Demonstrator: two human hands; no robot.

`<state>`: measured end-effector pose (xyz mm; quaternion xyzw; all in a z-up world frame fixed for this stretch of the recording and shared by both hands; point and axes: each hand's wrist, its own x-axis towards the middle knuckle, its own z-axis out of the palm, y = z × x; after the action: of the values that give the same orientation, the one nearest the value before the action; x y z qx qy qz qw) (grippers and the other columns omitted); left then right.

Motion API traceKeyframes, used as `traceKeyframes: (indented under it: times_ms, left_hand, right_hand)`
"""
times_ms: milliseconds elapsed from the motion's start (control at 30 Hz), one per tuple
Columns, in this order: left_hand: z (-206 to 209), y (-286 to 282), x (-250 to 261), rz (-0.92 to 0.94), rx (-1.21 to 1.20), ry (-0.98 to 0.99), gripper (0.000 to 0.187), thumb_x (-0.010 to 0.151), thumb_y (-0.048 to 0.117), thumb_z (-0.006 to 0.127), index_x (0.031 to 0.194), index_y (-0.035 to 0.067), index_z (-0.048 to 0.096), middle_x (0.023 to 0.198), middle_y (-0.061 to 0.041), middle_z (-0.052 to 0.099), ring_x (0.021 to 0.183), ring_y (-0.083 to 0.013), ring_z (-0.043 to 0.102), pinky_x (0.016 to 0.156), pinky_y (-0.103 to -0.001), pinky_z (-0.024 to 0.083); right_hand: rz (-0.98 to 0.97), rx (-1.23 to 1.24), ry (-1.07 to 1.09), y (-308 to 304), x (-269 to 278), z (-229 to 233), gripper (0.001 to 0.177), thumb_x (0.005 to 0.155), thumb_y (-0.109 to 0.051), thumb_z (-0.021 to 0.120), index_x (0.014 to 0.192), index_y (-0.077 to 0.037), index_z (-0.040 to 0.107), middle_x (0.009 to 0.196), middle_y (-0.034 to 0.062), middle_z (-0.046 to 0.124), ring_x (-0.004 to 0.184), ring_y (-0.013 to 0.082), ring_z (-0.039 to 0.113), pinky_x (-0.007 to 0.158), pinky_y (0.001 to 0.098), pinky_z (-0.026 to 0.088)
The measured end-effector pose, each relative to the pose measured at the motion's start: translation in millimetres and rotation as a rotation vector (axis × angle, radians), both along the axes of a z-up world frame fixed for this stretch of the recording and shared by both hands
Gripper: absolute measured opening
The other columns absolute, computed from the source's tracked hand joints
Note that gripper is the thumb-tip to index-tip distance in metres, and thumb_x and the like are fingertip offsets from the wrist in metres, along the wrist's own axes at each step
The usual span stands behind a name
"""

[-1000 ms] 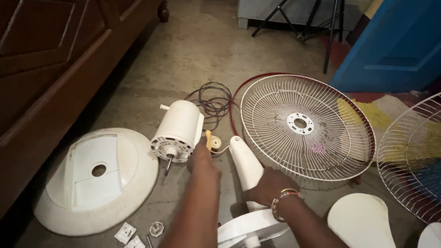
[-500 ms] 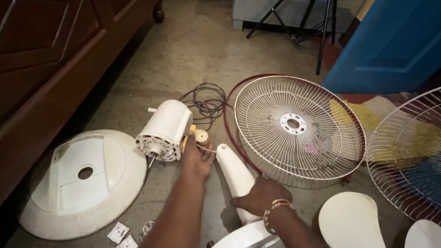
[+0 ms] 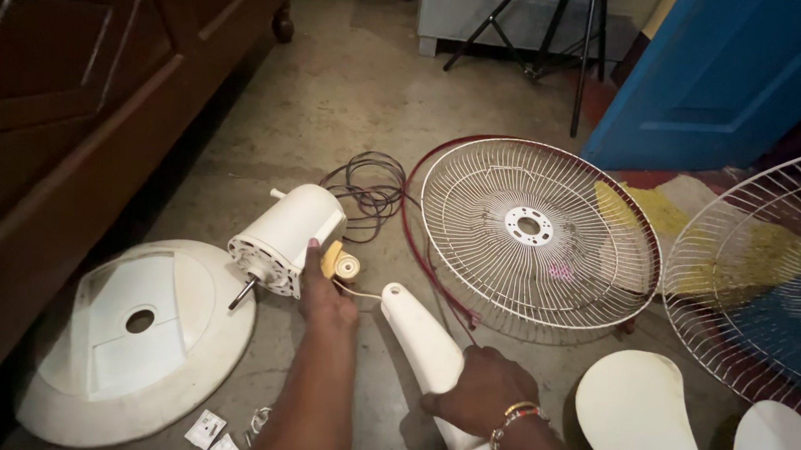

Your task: The person disassembles an electric fan by removing screws from the fan housing with a screwdriver, then wipes small plastic parts with a cloth. They handle the fan motor and other components, placing them on the floor.

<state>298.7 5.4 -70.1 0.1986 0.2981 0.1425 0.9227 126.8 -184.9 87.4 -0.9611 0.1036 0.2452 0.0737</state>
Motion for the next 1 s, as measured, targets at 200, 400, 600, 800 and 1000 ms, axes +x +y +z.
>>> traceKeyframes:
  times_ms: [200,400,600,800,1000]
  left_hand:
    - [-20.3,8.3,-9.8,-0.055,0.038,0.113,0.049,0.082,0.023,0.082,0.126,0.011,0.064,0.117,-0.006,0.073,0.101,-0.0223,0.072,0.076,-0.035,0.061]
    - [-5.3,-0.2,-47.0,-0.256,0.005,-0.09,0.037,0.095,0.028,0.067,0.126,0.009,0.065,0.118,-0.007,0.072,0.103,-0.0211,0.071,0.08,-0.032,0.062]
    - [129.8,-17.7,-101.1,-0.399,0.133,-0.182,0.038,0.095,0.033,0.065,0.123,0.007,0.064,0.106,-0.008,0.072,0.09,-0.023,0.073,0.069,-0.033,0.062]
    - [244.9,-38.5,-153.0,-0.382,0.344,-0.302,0.038,0.09,0.024,0.073,0.12,0.003,0.066,0.099,-0.009,0.074,0.079,-0.0213,0.074,0.062,-0.034,0.063]
    - [260.4,-66.9,-201.8,-0.339,0.628,-0.468,0.028,0.087,0.015,0.073,0.11,-0.001,0.074,0.098,-0.007,0.077,0.082,-0.0139,0.073,0.069,-0.028,0.06]
  right_hand:
    - [-0.02,0.046,-0.049,-0.7,-11.3,6.0,0.076,0.062,-0.057,0.084,0.119,-0.009,0.065,0.124,0.01,0.066,0.113,0.0297,0.068,0.099,0.0423,0.054]
    - [-0.044,0.123,-0.235,-15.2,-41.7,4.1,0.08,0.062,-0.055,0.087,0.126,-0.014,0.062,0.123,0.0087,0.064,0.113,0.0288,0.067,0.098,0.0425,0.054]
    - [-0.155,0.325,-0.608,-10.7,-91.1,-24.5,0.087,0.055,-0.043,0.095,0.13,-0.019,0.059,0.116,0.0117,0.063,0.104,0.0314,0.069,0.09,0.0461,0.056]
    - [-0.213,0.504,-0.848,19.4,-109.3,-36.0,0.097,0.053,-0.041,0.096,0.136,-0.013,0.054,0.116,0.0165,0.061,0.101,0.0361,0.067,0.087,0.0492,0.056]
    - [-0.344,0.539,-0.691,28.7,-120.3,-30.3,0.097,0.058,-0.043,0.099,0.137,-0.013,0.051,0.118,0.0126,0.063,0.108,0.0323,0.07,0.093,0.0441,0.056]
